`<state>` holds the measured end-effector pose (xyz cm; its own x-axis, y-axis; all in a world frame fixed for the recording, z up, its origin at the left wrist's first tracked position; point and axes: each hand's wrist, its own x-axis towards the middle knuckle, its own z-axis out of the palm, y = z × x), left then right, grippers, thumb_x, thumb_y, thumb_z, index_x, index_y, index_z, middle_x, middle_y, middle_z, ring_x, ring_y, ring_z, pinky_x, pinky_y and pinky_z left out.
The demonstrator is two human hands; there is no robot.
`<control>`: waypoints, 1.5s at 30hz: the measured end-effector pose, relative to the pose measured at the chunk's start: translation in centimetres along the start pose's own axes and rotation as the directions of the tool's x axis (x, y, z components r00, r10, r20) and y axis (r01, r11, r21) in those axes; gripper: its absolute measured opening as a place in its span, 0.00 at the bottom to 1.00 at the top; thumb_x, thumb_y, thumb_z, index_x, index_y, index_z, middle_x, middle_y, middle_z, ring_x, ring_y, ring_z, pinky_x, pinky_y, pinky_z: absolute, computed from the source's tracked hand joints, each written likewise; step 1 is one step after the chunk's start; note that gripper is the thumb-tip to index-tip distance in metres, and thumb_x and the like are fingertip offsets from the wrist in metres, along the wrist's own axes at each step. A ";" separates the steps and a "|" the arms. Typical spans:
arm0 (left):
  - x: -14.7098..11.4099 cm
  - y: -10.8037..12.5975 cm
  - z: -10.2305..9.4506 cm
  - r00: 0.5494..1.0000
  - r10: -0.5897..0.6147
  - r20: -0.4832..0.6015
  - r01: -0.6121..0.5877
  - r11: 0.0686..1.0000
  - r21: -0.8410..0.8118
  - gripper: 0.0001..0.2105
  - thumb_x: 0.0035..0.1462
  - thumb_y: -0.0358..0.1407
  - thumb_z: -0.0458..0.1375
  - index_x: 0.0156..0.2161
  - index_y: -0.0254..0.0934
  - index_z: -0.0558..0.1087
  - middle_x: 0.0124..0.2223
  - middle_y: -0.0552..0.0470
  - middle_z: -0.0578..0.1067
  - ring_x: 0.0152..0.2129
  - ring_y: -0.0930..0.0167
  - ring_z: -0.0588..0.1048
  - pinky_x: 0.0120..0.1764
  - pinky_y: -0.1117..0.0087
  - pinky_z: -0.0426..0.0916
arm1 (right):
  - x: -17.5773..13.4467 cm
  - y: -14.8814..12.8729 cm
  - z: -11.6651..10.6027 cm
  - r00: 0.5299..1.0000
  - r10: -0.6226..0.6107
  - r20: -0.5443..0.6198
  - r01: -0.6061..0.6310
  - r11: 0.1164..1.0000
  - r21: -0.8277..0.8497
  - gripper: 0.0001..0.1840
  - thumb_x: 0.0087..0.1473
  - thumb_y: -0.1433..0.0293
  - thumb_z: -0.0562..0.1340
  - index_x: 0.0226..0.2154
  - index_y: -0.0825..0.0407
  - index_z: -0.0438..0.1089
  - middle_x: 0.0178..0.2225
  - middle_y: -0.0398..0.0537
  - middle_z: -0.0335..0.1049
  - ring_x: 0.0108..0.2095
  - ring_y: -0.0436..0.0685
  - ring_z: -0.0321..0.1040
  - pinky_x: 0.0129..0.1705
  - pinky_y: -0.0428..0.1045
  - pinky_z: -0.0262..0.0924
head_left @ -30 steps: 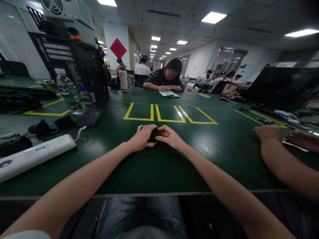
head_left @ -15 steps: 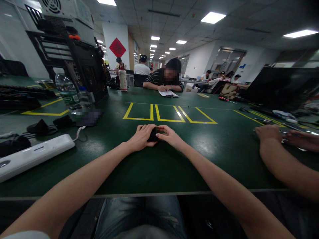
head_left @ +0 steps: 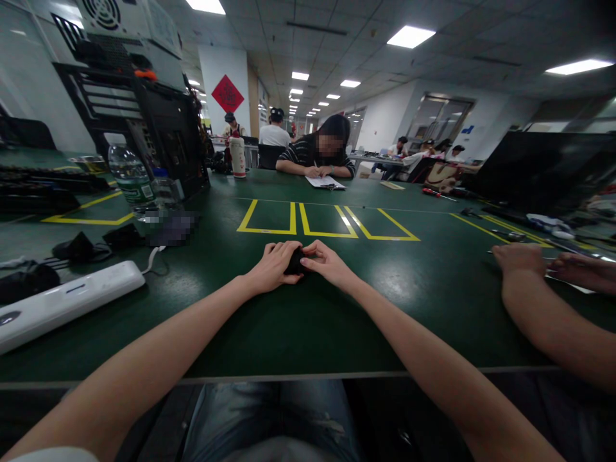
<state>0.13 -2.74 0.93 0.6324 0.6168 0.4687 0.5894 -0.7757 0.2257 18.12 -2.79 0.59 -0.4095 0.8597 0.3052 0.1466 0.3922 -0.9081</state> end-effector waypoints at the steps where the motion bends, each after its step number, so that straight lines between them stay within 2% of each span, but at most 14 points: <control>1: 0.0 0.0 0.0 1.000 -0.001 0.000 0.001 1.000 -0.002 0.26 0.46 0.39 0.56 0.49 0.38 0.52 0.46 0.47 0.63 0.43 0.63 0.63 0.47 0.60 0.51 | 0.0 0.0 0.0 1.000 0.017 -0.003 -0.017 1.000 0.000 0.14 0.44 0.64 0.60 0.35 0.51 0.60 0.36 0.45 0.62 0.39 0.53 0.62 0.41 0.53 0.60; 5: 0.1 -0.1 0.2 1.000 -0.011 -0.001 0.011 1.000 -0.002 0.26 0.45 0.39 0.56 0.49 0.38 0.52 0.46 0.47 0.63 0.43 0.63 0.63 0.47 0.59 0.51 | 0.0 0.1 0.0 0.995 0.095 0.002 -0.095 0.995 0.004 0.17 0.44 0.64 0.60 0.39 0.51 0.59 0.39 0.47 0.62 0.41 0.54 0.61 0.42 0.54 0.60; 9: 0.1 -0.2 0.3 1.000 -0.012 0.000 0.012 1.000 -0.003 0.25 0.46 0.40 0.56 0.49 0.38 0.53 0.46 0.47 0.64 0.43 0.63 0.63 0.46 0.59 0.51 | 0.0 0.0 -0.2 0.999 0.035 0.035 -0.035 0.999 0.001 0.15 0.43 0.66 0.61 0.36 0.51 0.60 0.38 0.46 0.61 0.42 0.53 0.60 0.43 0.53 0.59; 12: 0.2 -0.3 0.4 1.000 -0.019 -0.004 0.019 1.000 0.005 0.25 0.45 0.39 0.56 0.48 0.38 0.53 0.45 0.47 0.64 0.43 0.62 0.63 0.45 0.60 0.52 | -0.1 -0.1 -0.2 0.998 -0.004 0.059 0.001 0.999 0.039 0.17 0.40 0.69 0.63 0.35 0.50 0.59 0.38 0.45 0.60 0.42 0.52 0.60 0.43 0.52 0.59; 17: 0.2 -0.3 0.4 1.000 -0.011 -0.009 0.011 1.000 0.007 0.25 0.45 0.40 0.56 0.48 0.38 0.53 0.45 0.47 0.64 0.43 0.63 0.63 0.45 0.60 0.52 | -0.2 -0.1 -0.1 0.999 0.019 0.026 -0.019 1.000 0.013 0.14 0.44 0.65 0.60 0.35 0.50 0.59 0.36 0.44 0.61 0.41 0.52 0.61 0.42 0.52 0.59; 25: 0.2 0.0 0.1 1.000 -0.022 0.009 0.022 1.000 -0.009 0.26 0.46 0.40 0.56 0.49 0.38 0.52 0.46 0.47 0.64 0.43 0.63 0.63 0.46 0.60 0.52 | 0.0 0.0 -0.1 0.996 0.090 0.021 -0.090 0.996 -0.019 0.18 0.45 0.64 0.59 0.40 0.51 0.58 0.38 0.47 0.62 0.40 0.53 0.62 0.42 0.54 0.60; 29: 0.3 -0.1 0.1 1.000 -0.025 0.008 0.025 1.000 0.002 0.25 0.46 0.40 0.56 0.49 0.38 0.53 0.46 0.47 0.64 0.43 0.62 0.63 0.45 0.59 0.52 | -0.1 -0.1 -0.1 0.998 0.035 0.052 -0.034 0.999 -0.021 0.15 0.44 0.66 0.59 0.37 0.52 0.60 0.39 0.46 0.61 0.41 0.53 0.60 0.42 0.52 0.60; 32: 0.3 -0.1 0.2 1.000 -0.030 0.003 0.030 1.000 0.002 0.25 0.46 0.40 0.56 0.48 0.38 0.53 0.46 0.47 0.64 0.43 0.62 0.63 0.46 0.59 0.52 | -0.3 -0.4 -0.1 0.998 0.000 0.060 0.000 1.000 0.007 0.17 0.41 0.68 0.62 0.36 0.51 0.59 0.38 0.45 0.61 0.43 0.52 0.60 0.42 0.51 0.60; 39: 0.2 0.0 0.1 1.000 -0.029 0.004 0.029 1.000 -0.008 0.25 0.45 0.40 0.56 0.48 0.39 0.53 0.46 0.47 0.64 0.43 0.62 0.63 0.46 0.59 0.51 | -0.2 -0.4 0.1 1.000 0.024 0.020 -0.024 1.000 -0.009 0.13 0.46 0.63 0.58 0.35 0.50 0.59 0.35 0.44 0.63 0.38 0.52 0.62 0.40 0.52 0.60; 45: 0.2 -0.1 0.1 1.000 -0.028 0.004 0.028 1.000 -0.004 0.26 0.45 0.40 0.56 0.49 0.38 0.53 0.46 0.47 0.64 0.43 0.62 0.63 0.46 0.59 0.51 | 0.2 0.3 0.1 0.997 0.072 0.008 -0.072 0.997 0.000 0.17 0.45 0.65 0.59 0.39 0.51 0.58 0.39 0.47 0.62 0.41 0.53 0.62 0.42 0.53 0.60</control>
<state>0.28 -2.56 0.91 0.6180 0.6386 0.4586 0.6047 -0.7588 0.2418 18.03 -2.56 0.38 -0.4052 0.8831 0.2366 0.1757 0.3292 -0.9278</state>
